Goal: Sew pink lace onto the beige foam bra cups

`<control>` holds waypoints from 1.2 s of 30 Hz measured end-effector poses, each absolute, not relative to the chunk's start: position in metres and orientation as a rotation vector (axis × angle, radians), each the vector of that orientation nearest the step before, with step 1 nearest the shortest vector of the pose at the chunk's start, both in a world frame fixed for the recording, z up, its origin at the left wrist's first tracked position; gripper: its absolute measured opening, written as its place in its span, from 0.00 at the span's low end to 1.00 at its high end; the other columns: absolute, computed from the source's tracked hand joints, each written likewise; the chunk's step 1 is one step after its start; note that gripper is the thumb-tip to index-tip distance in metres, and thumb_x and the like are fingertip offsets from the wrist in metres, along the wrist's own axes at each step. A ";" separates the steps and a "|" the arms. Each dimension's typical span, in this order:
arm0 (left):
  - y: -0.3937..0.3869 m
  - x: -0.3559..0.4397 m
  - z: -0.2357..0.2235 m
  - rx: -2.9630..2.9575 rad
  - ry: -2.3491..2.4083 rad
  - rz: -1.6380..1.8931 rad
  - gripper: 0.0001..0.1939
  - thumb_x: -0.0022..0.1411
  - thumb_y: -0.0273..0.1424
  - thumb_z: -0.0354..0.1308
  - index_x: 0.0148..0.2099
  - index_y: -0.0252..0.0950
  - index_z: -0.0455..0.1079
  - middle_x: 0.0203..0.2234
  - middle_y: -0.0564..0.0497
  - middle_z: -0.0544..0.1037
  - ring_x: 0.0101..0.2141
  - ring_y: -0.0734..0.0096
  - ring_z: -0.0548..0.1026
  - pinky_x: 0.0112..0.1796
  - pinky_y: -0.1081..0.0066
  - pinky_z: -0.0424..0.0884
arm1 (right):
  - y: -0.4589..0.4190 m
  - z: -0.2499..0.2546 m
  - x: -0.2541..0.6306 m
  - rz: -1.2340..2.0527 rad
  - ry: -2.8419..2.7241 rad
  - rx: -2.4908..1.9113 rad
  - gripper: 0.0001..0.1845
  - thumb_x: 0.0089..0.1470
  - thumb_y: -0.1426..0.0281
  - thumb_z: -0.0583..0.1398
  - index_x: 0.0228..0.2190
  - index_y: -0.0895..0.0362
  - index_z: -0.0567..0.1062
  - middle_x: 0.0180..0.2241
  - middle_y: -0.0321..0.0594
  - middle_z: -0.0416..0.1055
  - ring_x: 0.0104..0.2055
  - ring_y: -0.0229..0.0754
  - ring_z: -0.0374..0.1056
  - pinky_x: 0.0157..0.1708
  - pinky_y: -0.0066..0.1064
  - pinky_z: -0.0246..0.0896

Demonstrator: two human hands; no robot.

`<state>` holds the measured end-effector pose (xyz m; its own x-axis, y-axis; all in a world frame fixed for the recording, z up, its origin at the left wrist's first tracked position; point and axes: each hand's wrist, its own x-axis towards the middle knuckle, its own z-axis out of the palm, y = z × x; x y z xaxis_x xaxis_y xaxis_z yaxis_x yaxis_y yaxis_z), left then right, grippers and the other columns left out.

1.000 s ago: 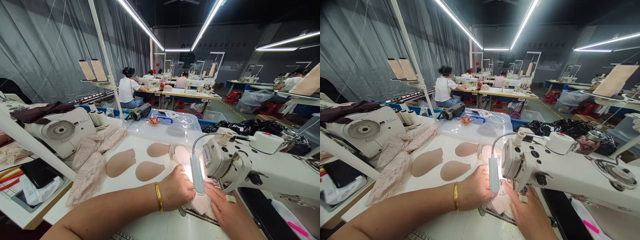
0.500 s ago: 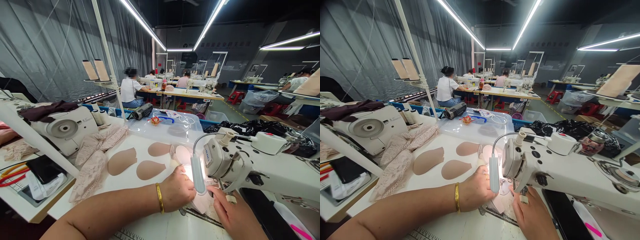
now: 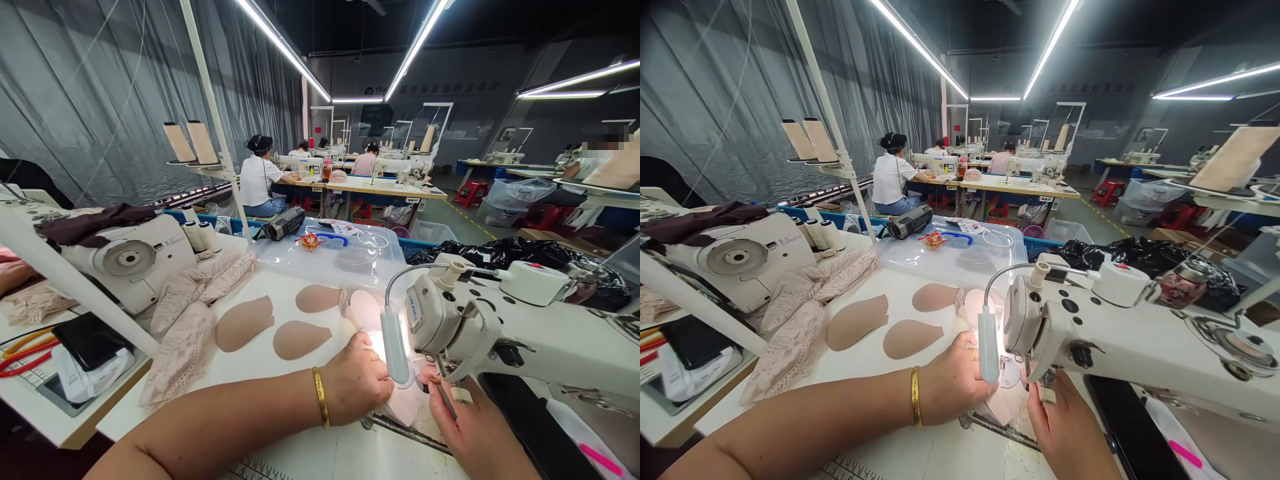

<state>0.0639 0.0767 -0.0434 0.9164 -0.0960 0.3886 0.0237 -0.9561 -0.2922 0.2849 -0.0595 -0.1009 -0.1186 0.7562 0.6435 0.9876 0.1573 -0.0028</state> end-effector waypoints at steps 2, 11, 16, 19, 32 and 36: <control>0.077 0.064 -0.044 -2.798 0.063 -0.648 0.08 0.59 0.19 0.58 0.31 0.35 0.65 0.23 0.56 0.67 0.25 0.73 0.61 0.44 0.57 0.59 | -0.060 -0.102 0.286 -0.576 -1.910 -1.656 0.29 0.74 0.65 0.47 0.24 0.52 0.76 0.43 0.46 0.80 0.49 0.52 0.74 0.44 0.43 0.72; 0.079 0.064 -0.050 -2.805 0.064 -0.671 0.06 0.58 0.20 0.59 0.33 0.35 0.67 0.22 0.56 0.67 0.25 0.72 0.60 0.45 0.55 0.61 | -0.059 -0.094 0.284 -0.603 -1.918 -1.616 0.23 0.74 0.65 0.48 0.39 0.54 0.81 0.40 0.47 0.81 0.43 0.53 0.76 0.41 0.43 0.72; 0.079 0.066 -0.047 -2.805 0.011 -0.613 0.07 0.58 0.20 0.60 0.33 0.34 0.66 0.24 0.56 0.66 0.26 0.74 0.62 0.44 0.58 0.62 | -0.062 -0.077 0.281 -0.576 -1.946 -1.605 0.18 0.72 0.66 0.50 0.42 0.54 0.79 0.37 0.46 0.80 0.39 0.50 0.77 0.37 0.38 0.73; 0.072 0.063 -0.042 -2.855 -0.001 -0.555 0.08 0.61 0.24 0.59 0.31 0.35 0.64 0.25 0.55 0.67 0.26 0.73 0.61 0.42 0.58 0.62 | -0.065 -0.058 0.279 -0.379 -2.142 -1.537 0.15 0.68 0.71 0.51 0.42 0.52 0.78 0.33 0.40 0.78 0.32 0.43 0.76 0.29 0.31 0.71; 0.071 0.059 -0.033 -3.079 0.053 -0.415 0.08 0.64 0.26 0.56 0.30 0.36 0.67 0.29 0.52 0.73 0.29 0.69 0.68 0.41 0.54 0.60 | -0.067 -0.061 0.278 0.046 -2.250 -1.543 0.15 0.65 0.73 0.53 0.46 0.48 0.77 0.35 0.38 0.78 0.33 0.43 0.75 0.31 0.31 0.70; 0.086 0.064 -0.032 -3.093 0.083 -0.349 0.06 0.61 0.23 0.58 0.31 0.36 0.69 0.30 0.53 0.75 0.33 0.67 0.71 0.42 0.55 0.58 | -0.063 -0.072 0.277 -0.114 -2.236 -1.548 0.18 0.67 0.73 0.51 0.52 0.51 0.74 0.41 0.41 0.81 0.36 0.45 0.77 0.34 0.35 0.75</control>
<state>0.0643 0.0861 -0.0318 0.9735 -0.0562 0.2218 -0.0499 -0.9982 -0.0340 0.2767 -0.0630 -0.0721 -0.2946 0.8768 0.3801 0.9108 0.3780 -0.1660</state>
